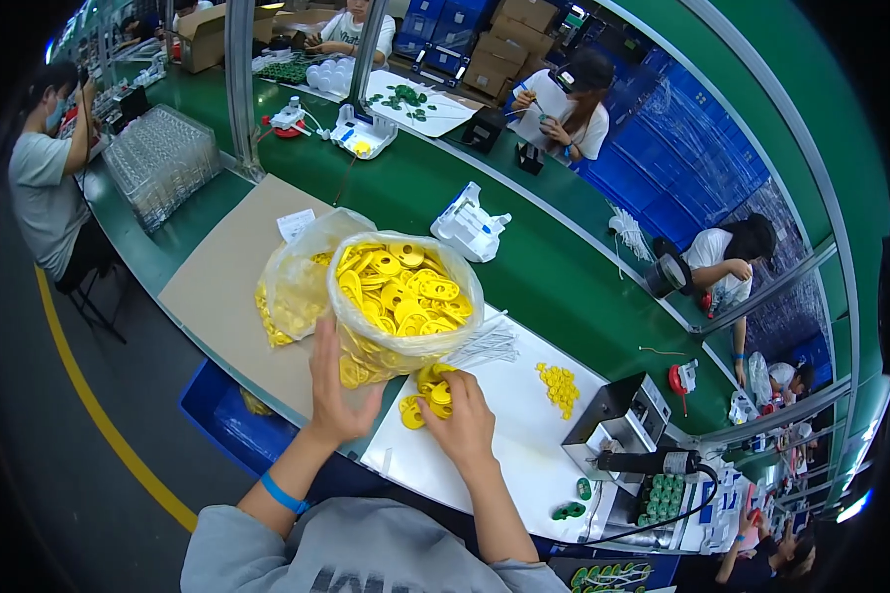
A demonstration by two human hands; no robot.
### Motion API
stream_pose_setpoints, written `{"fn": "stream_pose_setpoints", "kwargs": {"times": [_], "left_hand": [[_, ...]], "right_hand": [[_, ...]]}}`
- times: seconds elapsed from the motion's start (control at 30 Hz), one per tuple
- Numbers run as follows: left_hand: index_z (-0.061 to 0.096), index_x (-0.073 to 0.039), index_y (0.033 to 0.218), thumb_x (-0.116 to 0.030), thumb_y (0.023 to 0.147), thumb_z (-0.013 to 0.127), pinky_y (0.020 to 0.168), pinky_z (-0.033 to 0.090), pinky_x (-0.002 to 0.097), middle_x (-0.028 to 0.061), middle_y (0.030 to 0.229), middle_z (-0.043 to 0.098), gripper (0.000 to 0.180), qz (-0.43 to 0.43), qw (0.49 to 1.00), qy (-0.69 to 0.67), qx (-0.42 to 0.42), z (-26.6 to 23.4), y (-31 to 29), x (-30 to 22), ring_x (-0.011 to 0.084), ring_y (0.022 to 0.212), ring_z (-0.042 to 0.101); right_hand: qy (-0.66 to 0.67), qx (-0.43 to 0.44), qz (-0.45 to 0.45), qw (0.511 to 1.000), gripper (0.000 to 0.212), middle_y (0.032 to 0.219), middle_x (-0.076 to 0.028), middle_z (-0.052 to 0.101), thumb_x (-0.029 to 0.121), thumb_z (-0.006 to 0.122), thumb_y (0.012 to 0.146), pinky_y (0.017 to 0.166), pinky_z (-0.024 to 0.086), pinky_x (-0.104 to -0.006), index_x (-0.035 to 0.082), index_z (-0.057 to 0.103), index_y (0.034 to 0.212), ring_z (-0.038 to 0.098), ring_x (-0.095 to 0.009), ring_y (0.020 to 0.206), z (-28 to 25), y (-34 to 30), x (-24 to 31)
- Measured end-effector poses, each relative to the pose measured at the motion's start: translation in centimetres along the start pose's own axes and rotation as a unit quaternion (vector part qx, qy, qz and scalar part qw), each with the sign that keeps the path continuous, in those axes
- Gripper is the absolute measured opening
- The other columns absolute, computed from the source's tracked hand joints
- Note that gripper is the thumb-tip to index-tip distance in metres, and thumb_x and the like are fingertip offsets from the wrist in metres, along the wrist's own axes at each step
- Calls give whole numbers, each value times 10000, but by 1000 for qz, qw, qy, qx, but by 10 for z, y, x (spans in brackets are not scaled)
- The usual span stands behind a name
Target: The person assembles yellow and green plastic components into finished assemblies using a handheld electric screwdriver on a factory production line.
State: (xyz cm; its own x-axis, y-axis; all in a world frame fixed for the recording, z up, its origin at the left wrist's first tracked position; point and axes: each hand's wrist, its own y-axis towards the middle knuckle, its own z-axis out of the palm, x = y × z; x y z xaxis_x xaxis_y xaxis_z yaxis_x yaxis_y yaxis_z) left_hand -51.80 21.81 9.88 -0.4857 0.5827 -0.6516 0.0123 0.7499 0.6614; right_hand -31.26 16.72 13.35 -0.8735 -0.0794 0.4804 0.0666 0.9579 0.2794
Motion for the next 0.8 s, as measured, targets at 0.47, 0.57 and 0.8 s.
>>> {"fn": "stream_pose_setpoints", "kwargs": {"times": [0.47, 0.57, 0.8], "left_hand": [[235, -10, 1552, -379, 738, 873, 1157, 321, 554, 329, 1564, 228, 1099, 10, 954, -7, 299, 62, -51, -26, 532, 1452, 253], [239, -9, 1552, -372, 761, 857, 1164, 323, 536, 331, 1563, 230, 1067, 12, 952, -5, 305, 72, -51, -23, 523, 1454, 260], [217, -20, 1559, -298, 729, 895, 1154, 343, 541, 336, 1556, 254, 1108, 6, 961, -1, 276, 91, -58, -15, 527, 1429, 315]], "right_hand": [[171, 118, -7, 978, 625, 1442, -288, 482, 120, 652, 940, 1108, 420, -421, -44, 375, 1476, 502, -415, 1334, -14, 23, -34], [282, 147, 57, 946, 549, 1409, -288, 516, 61, 596, 961, 1074, 456, -404, -25, 404, 1468, 554, -413, 1281, -15, 30, -50], [154, 101, -74, 980, 376, 1326, -229, 580, -43, 539, 939, 1012, 503, -409, -18, 551, 1315, 591, -401, 1211, -10, 43, -67]]}}
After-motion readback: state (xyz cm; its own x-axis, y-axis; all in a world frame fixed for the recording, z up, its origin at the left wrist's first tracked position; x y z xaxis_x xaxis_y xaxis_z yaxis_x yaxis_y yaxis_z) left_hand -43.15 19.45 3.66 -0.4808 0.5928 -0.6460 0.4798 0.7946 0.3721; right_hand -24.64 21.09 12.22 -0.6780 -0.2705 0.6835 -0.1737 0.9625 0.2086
